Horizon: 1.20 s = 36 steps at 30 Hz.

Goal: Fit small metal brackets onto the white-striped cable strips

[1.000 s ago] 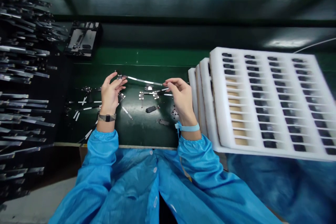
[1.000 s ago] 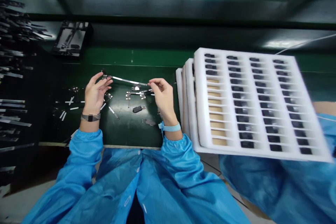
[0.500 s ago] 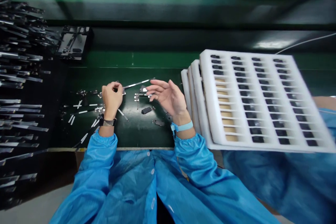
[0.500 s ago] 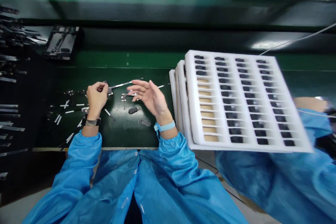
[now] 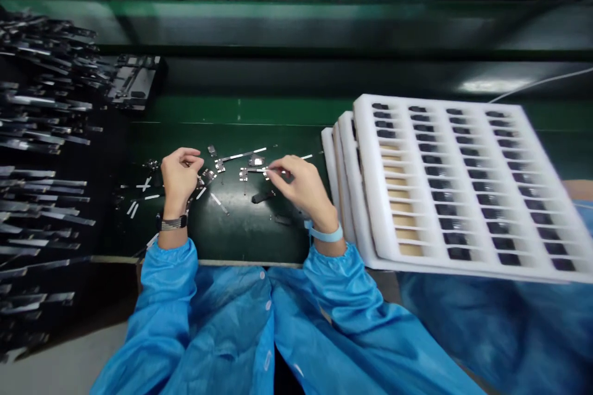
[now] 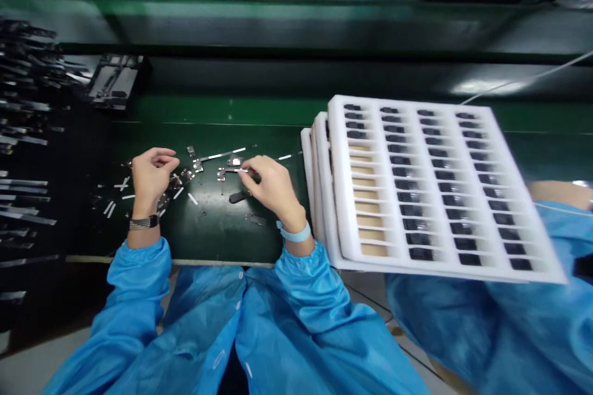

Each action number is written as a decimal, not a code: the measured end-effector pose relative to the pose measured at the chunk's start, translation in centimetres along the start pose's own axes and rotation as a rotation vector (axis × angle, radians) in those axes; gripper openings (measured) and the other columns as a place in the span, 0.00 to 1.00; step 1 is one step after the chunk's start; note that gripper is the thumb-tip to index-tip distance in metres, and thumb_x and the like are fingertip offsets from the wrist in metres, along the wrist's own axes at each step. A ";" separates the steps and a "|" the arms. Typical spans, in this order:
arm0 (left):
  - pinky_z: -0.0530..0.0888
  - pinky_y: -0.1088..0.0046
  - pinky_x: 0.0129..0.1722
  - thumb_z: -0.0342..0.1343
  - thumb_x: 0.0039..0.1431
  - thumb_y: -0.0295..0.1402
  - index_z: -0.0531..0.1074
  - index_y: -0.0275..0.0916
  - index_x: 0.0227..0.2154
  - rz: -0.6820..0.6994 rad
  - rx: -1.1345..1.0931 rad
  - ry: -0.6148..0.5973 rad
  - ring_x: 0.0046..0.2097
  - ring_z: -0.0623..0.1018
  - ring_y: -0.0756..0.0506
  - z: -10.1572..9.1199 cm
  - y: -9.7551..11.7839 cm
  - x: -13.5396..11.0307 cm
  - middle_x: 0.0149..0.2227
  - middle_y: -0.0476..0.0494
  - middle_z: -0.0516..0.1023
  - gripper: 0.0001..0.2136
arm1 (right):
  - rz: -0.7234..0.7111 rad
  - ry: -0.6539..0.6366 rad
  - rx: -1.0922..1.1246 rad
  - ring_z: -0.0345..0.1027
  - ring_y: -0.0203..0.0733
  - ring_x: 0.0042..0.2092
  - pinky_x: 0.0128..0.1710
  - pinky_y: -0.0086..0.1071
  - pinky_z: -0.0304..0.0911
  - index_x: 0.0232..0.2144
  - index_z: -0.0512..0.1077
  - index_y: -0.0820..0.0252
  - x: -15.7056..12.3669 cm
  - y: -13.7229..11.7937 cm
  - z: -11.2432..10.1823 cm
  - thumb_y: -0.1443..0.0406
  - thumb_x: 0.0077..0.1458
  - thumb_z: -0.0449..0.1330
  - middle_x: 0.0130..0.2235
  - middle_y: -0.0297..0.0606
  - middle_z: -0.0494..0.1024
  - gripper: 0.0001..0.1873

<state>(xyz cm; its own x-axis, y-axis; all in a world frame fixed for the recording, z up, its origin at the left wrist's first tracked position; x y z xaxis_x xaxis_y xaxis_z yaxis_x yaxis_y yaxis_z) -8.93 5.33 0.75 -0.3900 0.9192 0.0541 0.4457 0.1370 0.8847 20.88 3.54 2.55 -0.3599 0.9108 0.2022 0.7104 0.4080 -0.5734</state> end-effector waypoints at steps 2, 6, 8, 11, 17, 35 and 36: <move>0.76 0.67 0.42 0.71 0.48 0.29 0.82 0.37 0.37 -0.071 -0.193 -0.016 0.36 0.83 0.43 -1.1 -0.3 -0.8 0.31 0.45 0.84 0.11 | 0.093 -0.257 -0.095 0.75 0.46 0.39 0.37 0.34 0.58 0.40 0.78 0.58 -0.8 0.6 0.5 0.58 0.70 0.64 0.36 0.39 0.82 0.09; 0.75 0.71 0.38 0.72 0.49 0.34 0.81 0.34 0.39 -0.122 -0.425 -0.013 0.37 0.84 0.44 -3.1 -0.8 -2.1 0.35 0.39 0.87 0.15 | 0.171 -0.642 -0.340 0.79 0.50 0.42 0.32 0.34 0.49 0.42 0.79 0.56 -2.7 0.6 1.8 0.52 0.63 0.72 0.39 0.40 0.85 0.16; 0.74 0.71 0.36 0.71 0.51 0.36 0.82 0.33 0.40 -0.144 -0.475 -0.036 0.37 0.84 0.45 -3.5 -0.9 -2.6 0.36 0.36 0.88 0.15 | 0.177 -0.729 -0.393 0.80 0.52 0.44 0.32 0.34 0.49 0.44 0.79 0.56 -3.0 0.2 2.5 0.51 0.62 0.73 0.41 0.41 0.86 0.17; 0.74 0.72 0.36 0.71 0.52 0.36 0.82 0.33 0.39 -0.162 -0.513 -0.077 0.37 0.84 0.45 -3.6 -1.1 -2.9 0.37 0.36 0.88 0.14 | 0.192 -0.827 -0.421 0.81 0.52 0.45 0.32 0.34 0.51 0.43 0.80 0.55 -3.0 -0.1 3.8 0.58 0.64 0.71 0.42 0.41 0.87 0.10; 0.73 0.74 0.36 0.74 0.46 0.33 0.82 0.35 0.38 -0.097 -0.447 -0.030 0.37 0.81 0.47 -3.7 -1.1 -3.0 0.35 0.42 0.86 0.15 | 0.201 -0.789 -0.390 0.81 0.50 0.47 0.32 0.34 0.52 0.44 0.79 0.55 -3.1 0.4 3.3 0.58 0.66 0.69 0.45 0.41 0.87 0.09; 0.72 0.54 0.61 0.67 0.64 0.35 0.84 0.36 0.46 0.249 0.656 -0.144 0.56 0.75 0.33 0.7 -1.2 -4.4 0.50 0.33 0.80 0.11 | 0.014 -0.500 -0.121 0.76 0.49 0.45 0.42 0.36 0.61 0.35 0.76 0.56 -5.1 1.4 4.2 0.69 0.65 0.59 0.41 0.42 0.83 0.08; 0.72 0.54 0.60 0.68 0.64 0.37 0.84 0.36 0.45 0.241 0.710 -0.154 0.56 0.74 0.32 1.2 -1.1 -4.8 0.50 0.32 0.79 0.11 | -0.014 -0.474 -0.082 0.76 0.49 0.45 0.43 0.36 0.63 0.34 0.76 0.56 -5.1 1.5 4.4 0.69 0.64 0.57 0.41 0.42 0.82 0.09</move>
<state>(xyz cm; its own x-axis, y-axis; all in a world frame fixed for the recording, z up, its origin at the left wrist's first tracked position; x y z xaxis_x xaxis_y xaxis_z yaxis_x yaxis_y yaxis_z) -6.58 1.25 -1.04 -0.1229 0.9877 0.0970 0.9354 0.0827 0.3439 21.19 -0.80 -2.85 -0.5926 0.7839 -0.1853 0.7417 0.4413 -0.5052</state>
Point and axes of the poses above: each hand's wrist, its own x-axis towards the middle knuckle, its own z-axis out of the palm, y = z × x, the point moved 6 cm from there along x, towards the middle knuckle
